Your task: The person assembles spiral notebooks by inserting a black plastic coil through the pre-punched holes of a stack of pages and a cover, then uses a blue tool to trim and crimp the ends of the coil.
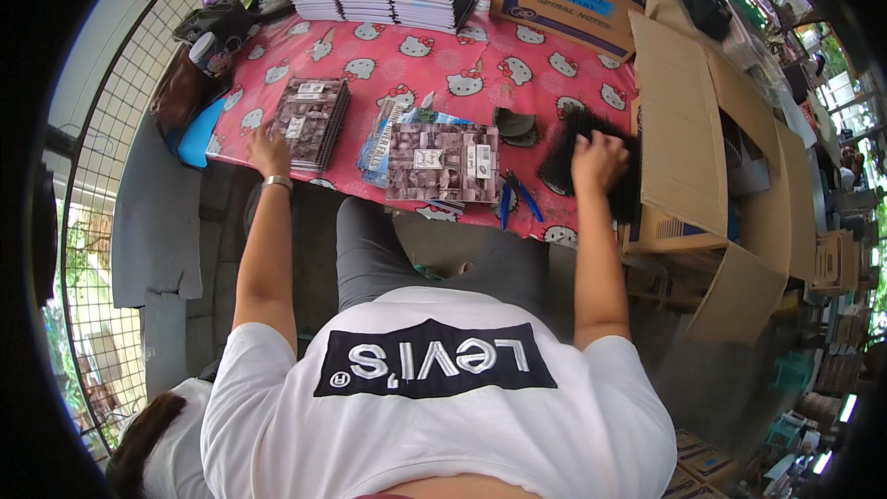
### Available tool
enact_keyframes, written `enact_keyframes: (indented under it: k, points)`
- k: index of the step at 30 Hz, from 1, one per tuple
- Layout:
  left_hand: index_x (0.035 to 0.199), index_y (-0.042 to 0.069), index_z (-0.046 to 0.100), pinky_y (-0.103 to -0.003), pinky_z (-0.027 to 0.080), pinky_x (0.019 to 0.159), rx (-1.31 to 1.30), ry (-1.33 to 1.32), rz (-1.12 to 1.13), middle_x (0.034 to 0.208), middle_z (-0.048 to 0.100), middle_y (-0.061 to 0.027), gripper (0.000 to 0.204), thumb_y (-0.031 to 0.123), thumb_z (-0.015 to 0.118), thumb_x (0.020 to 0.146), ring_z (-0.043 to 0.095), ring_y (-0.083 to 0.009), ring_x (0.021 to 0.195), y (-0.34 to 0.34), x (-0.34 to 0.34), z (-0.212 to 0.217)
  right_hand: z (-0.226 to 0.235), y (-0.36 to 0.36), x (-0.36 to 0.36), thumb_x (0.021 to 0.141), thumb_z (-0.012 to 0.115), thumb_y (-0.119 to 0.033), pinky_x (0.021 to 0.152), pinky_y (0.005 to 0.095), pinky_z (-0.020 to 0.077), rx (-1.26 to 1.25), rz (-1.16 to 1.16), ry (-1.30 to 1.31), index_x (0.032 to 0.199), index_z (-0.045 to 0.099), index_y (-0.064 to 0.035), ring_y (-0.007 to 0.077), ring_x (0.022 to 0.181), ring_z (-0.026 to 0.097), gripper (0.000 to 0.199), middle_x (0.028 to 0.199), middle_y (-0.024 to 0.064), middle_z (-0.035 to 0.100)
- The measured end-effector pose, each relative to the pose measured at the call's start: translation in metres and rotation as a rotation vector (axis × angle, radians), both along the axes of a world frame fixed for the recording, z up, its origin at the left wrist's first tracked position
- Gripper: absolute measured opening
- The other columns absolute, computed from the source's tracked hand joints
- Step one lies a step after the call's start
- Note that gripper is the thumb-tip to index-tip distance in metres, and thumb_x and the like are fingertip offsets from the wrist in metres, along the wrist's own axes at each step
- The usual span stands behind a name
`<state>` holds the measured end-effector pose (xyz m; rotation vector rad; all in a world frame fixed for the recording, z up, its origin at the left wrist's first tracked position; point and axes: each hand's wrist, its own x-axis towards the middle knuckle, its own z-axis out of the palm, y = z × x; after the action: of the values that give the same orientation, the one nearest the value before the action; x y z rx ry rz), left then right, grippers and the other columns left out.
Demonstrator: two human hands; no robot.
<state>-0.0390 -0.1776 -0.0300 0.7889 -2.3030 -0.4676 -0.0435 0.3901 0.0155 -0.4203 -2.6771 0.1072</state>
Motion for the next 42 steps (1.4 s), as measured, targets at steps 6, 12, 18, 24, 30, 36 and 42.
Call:
enact_keyframes:
  k: [6,12,18,24,30,36,42]
  points:
    - [0.099,0.010,0.073,-0.039,0.046,0.093,0.308,0.173,-0.765,0.110,0.068,-0.0080,0.017,0.010,0.067,0.082,0.060,-0.0278,0.105,0.141,0.001,0.024,-0.062,-0.086,0.017,0.082,0.074,-0.039,0.072,0.0422,0.0522,-0.650,0.478,-0.307,0.099,0.067,-0.0012,0.0351,0.081,0.069,0.042,0.087,0.0211,0.069]
    - [0.132,0.001,0.053,-0.033,0.046,0.097,1.071,0.221,-0.817,0.120,0.062,-0.0109,0.049,-0.002,0.060,0.084,0.059,-0.0218,0.109,0.176,0.037,0.036,0.028,-0.105,0.042,0.087,0.072,-0.010,0.070,0.0275,0.0491,-0.981,0.700,-0.091,0.088,0.052,-0.0019,0.0115,0.075,0.060,0.022,0.076,0.0068,0.063]
    - [0.124,0.001,0.053,-0.030,0.045,0.095,1.200,0.317,-1.065,0.113,0.063,-0.0041,0.040,-0.007,0.056,0.084,0.058,-0.0151,0.105,0.193,0.040,0.060,-0.050,-0.126,0.018,0.083,0.076,-0.010,0.085,0.0299,0.0497,-1.308,0.910,0.030,0.115,0.052,-0.0032,0.0145,0.093,0.064,0.041,0.104,0.0065,0.067]
    - [0.121,0.003,0.053,-0.028,0.044,0.092,1.250,0.323,-0.931,0.113,0.062,-0.0028,0.039,-0.006,0.057,0.083,0.058,-0.0132,0.103,0.182,0.041,0.018,-0.048,-0.148,0.021,0.075,0.082,-0.014,0.085,0.0349,0.0512,-1.301,0.809,-0.065,0.110,0.061,-0.0024,0.0215,0.095,0.068,0.042,0.101,0.0100,0.071]
    - [0.145,0.004,0.034,-0.051,0.023,0.115,-0.049,0.451,-0.685,0.140,0.042,-0.0211,0.071,0.001,0.061,0.079,0.036,-0.0327,0.136,0.246,0.047,0.092,-0.054,-0.146,0.016,0.074,0.079,-0.013,0.084,0.0355,0.0519,-1.337,0.733,0.024,0.110,0.062,-0.0026,0.0223,0.092,0.069,0.041,0.099,0.0103,0.072]
    - [0.119,0.006,0.061,-0.054,0.026,0.116,-0.254,0.212,-1.111,0.112,0.057,-0.0127,0.039,0.004,0.058,0.080,0.053,-0.0335,0.114,0.272,0.029,0.102,-0.029,-0.153,0.028,0.070,0.072,-0.012,0.088,0.0399,0.0495,-1.168,0.739,0.002,0.114,0.059,-0.0028,0.0278,0.099,0.064,0.046,0.101,0.0159,0.065]
    - [0.104,0.007,0.062,-0.048,0.040,0.105,-0.181,0.229,-1.295,0.103,0.057,-0.0108,0.036,-0.008,0.060,0.072,0.056,-0.0344,0.102,0.259,0.024,0.113,-0.024,-0.011,-0.029,0.074,0.067,-0.013,0.084,0.0451,0.0487,-0.504,0.360,0.322,0.096,0.069,-0.0042,0.0364,0.094,0.061,0.023,0.095,0.0190,0.066]
